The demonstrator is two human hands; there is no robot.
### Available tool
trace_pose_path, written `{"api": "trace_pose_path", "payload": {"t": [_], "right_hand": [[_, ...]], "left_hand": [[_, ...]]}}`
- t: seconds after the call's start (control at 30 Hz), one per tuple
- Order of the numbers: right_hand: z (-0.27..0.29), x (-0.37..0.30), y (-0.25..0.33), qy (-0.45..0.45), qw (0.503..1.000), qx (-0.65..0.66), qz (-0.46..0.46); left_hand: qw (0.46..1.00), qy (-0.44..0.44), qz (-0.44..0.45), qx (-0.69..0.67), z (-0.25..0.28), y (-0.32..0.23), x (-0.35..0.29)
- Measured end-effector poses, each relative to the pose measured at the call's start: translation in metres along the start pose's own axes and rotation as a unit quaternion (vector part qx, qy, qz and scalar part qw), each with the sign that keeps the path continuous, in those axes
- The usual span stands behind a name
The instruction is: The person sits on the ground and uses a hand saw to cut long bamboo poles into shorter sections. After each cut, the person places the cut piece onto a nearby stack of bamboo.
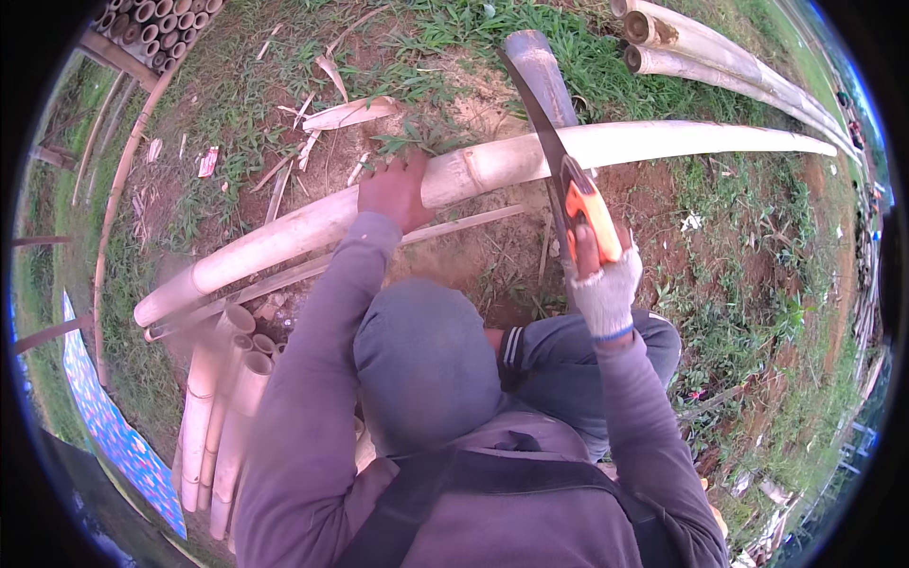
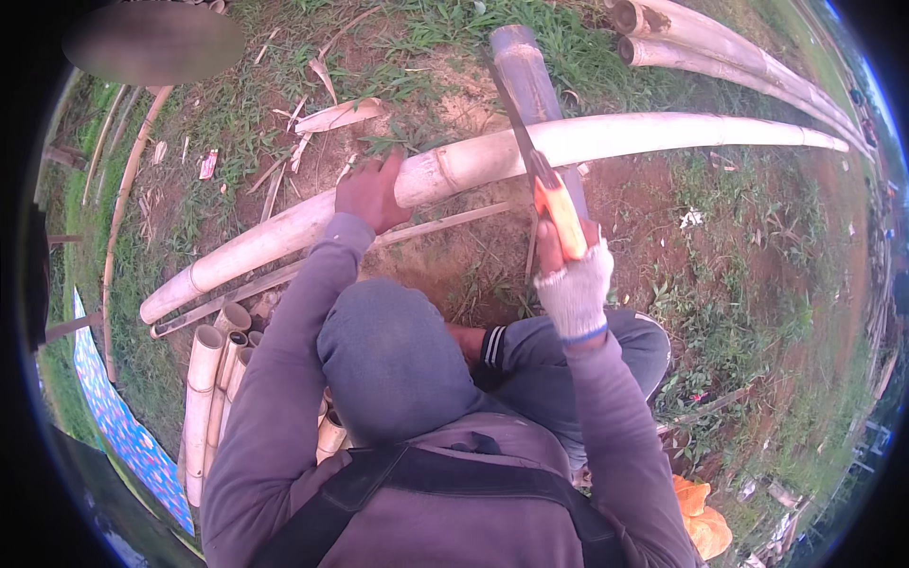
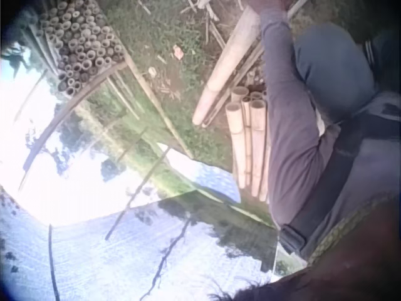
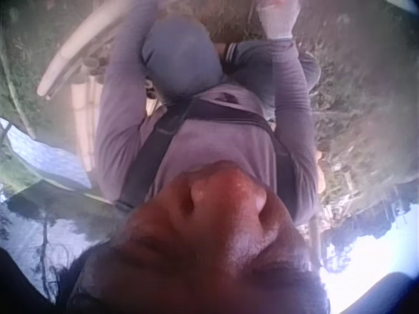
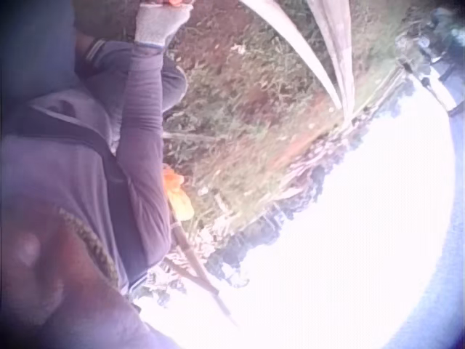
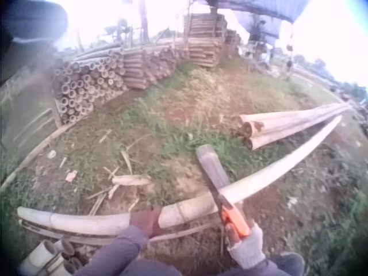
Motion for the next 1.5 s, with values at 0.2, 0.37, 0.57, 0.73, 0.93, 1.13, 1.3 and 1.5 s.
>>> {"api": "trace_pose_path", "payload": {"t": [0.2, 0.37, 0.57, 0.73, 0.93, 1.13, 1.3, 1.5], "right_hand": [[0.105, -0.12, 0.009, 0.055, 0.982, 0.046, -0.174], [-0.006, 0.012, -0.005, -0.005, 0.999, 0.029, -0.035], [0.017, -0.012, 0.006, 0.01, 1.0, 0.003, -0.006], [0.117, -0.127, 0.004, 0.117, 0.968, 0.082, -0.207], [-0.037, 0.049, -0.018, -0.008, 1.0, -0.024, 0.006], [-0.025, 0.01, -0.016, -0.019, 0.992, 0.088, -0.088], [0.074, -0.098, -0.009, 0.062, 0.975, 0.078, -0.196], [0.015, -0.019, -0.009, 0.024, 0.993, 0.016, -0.115]], "left_hand": [[0.994, 0.1, 0.016, -0.038, 0.007, -0.001, 0.014], [0.996, 0.086, 0.007, -0.036, -0.002, -0.006, 0.012], [0.997, 0.078, 0.013, -0.024, 0.015, 0.007, 0.024], [0.994, 0.103, 0.023, -0.021, 0.002, 0.003, 0.015], [0.996, 0.083, 0.004, -0.033, 0.009, -0.005, 0.025], [1.0, 0.021, 0.007, 0.012, 0.005, -0.001, 0.012], [0.993, 0.116, 0.015, -0.023, 0.006, 0.002, 0.02], [0.993, 0.113, 0.009, -0.033, 0.007, -0.004, 0.021]]}}
Point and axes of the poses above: each hand's wrist, its own x-axis towards the middle knuckle, its own z-axis out of the back of the hand, y = z × x, the point moved 2 cm from there along x, towards the middle knuckle, and after that the axes turned 3 degrees about -y, right-handed, at the moved point
